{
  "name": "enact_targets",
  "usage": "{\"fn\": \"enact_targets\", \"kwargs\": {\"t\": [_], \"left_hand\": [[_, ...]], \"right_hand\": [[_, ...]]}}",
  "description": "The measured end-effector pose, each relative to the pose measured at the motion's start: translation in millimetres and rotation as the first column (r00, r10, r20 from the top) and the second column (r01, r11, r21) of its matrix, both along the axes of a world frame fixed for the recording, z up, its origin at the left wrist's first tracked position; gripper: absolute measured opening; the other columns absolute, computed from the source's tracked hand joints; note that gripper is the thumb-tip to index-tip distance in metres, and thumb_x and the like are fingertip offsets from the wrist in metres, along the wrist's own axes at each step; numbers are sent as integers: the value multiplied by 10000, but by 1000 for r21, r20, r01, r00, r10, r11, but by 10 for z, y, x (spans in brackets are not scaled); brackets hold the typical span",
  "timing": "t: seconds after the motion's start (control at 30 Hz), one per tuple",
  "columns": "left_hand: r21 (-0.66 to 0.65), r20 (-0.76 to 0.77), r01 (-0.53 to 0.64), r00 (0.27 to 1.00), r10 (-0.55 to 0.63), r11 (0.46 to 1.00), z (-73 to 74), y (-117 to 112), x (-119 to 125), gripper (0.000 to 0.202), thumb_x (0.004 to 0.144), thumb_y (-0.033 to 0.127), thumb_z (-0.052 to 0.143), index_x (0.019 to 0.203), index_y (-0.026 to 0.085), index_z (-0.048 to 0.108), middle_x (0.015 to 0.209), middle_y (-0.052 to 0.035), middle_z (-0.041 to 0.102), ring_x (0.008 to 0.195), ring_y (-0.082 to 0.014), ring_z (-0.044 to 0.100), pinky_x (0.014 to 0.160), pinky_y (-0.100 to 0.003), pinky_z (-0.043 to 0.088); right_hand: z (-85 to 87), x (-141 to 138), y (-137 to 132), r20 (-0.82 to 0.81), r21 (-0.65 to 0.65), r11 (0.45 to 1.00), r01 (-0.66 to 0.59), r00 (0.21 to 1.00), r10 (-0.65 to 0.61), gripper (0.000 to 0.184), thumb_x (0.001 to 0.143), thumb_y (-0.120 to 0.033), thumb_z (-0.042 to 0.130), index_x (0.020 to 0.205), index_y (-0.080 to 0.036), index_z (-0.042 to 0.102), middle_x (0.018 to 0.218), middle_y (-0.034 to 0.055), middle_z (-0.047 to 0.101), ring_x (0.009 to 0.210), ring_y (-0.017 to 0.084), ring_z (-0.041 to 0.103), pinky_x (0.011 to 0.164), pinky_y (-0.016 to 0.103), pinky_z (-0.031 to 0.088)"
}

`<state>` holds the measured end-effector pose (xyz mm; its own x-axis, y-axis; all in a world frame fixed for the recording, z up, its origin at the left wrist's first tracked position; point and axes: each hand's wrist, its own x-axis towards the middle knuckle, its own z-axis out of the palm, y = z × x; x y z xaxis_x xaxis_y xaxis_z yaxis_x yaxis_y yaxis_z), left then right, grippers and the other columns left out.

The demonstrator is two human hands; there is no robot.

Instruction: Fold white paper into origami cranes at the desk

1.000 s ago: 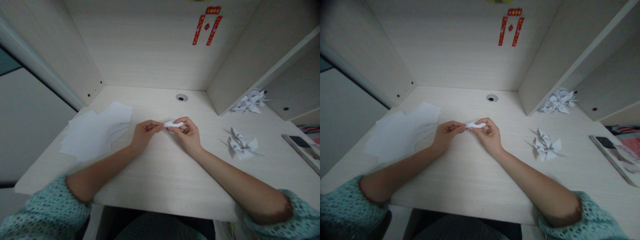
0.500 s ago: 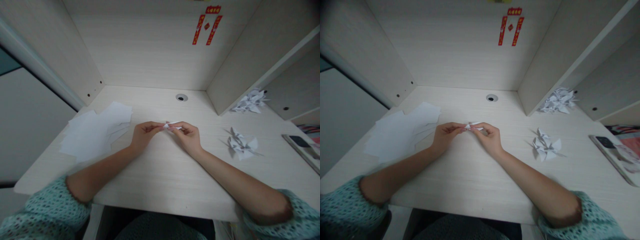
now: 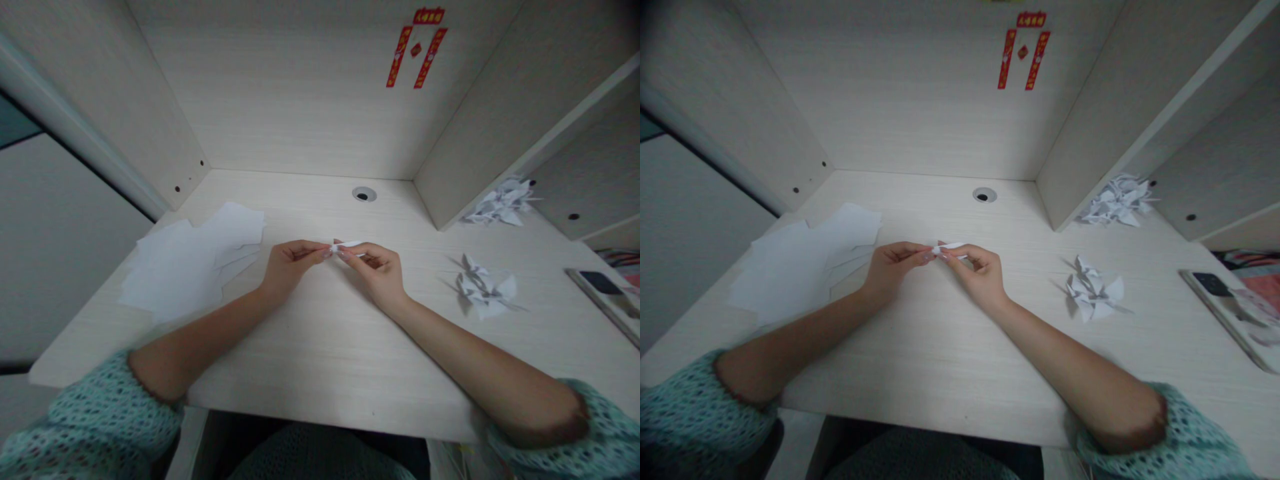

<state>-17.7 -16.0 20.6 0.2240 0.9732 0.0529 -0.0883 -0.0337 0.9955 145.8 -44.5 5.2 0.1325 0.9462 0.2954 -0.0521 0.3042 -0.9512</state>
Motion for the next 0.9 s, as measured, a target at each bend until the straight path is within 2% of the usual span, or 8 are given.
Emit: {"fn": "enact_targets", "kwargs": {"t": [0.13, 0.3, 0.47, 0.63, 0.77, 0.9], "left_hand": [[2, -2, -9, 1000, 9, 1000, 3, -8, 8, 222, 651, 354, 773, 801, 191, 756, 854, -51, 752, 814, -184, 690, 809, -316, 528], [34, -54, -55, 997, 57, 998, -23, -7, -1, 236, 654, 362, 769, 811, 186, 756, 847, -53, 750, 806, -184, 685, 789, -309, 532], [47, -57, -43, 997, 45, 998, -67, -1, -14, 256, 676, 373, 755, 853, 189, 749, 856, -47, 747, 790, -158, 673, 763, -270, 519], [87, -94, -63, 993, 71, 994, -88, -4, -29, 272, 678, 395, 752, 855, 189, 743, 822, -41, 743, 763, -151, 666, 727, -251, 514], [22, -56, -57, 997, 58, 998, -88, 1, -31, 359, 656, 409, 767, 946, 199, 737, 844, -43, 749, 791, -162, 675, 767, -275, 520], [-64, 17, -41, 999, 42, 997, -77, 7, -14, 364, 634, 415, 779, 915, 185, 747, 869, -54, 750, 829, -174, 685, 828, -308, 536]], "right_hand": [[-10, -22, 2, -34, -19, 1000, 7, 999, -7, 81, 709, -315, 752, 768, -259, 752, 857, 17, 761, 861, 205, 709, 841, 358, 549], [-37, -37, 18, -42, -88, 993, 75, 996, -79, 118, 663, -325, 776, 757, -256, 759, 820, 19, 761, 753, 188, 702, 749, 347, 566], [-51, -34, 31, -72, -108, 993, 50, 996, -58, 121, 657, -317, 781, 759, -254, 761, 823, 20, 761, 751, 181, 699, 762, 343, 561], [-43, -19, 29, -29, -75, 995, 62, 997, -65, 136, 652, -322, 785, 760, -244, 761, 823, 30, 762, 754, 191, 703, 776, 356, 565], [-57, -6, 30, -1, -51, 996, 68, 998, -68, 139, 655, -323, 785, 767, -244, 762, 827, 32, 762, 770, 198, 707, 795, 363, 563], [-69, 1, 33, 1, -49, 997, 67, 998, -67, 143, 656, -324, 785, 777, -250, 764, 836, 30, 762, 784, 206, 708, 817, 376, 560]]}}
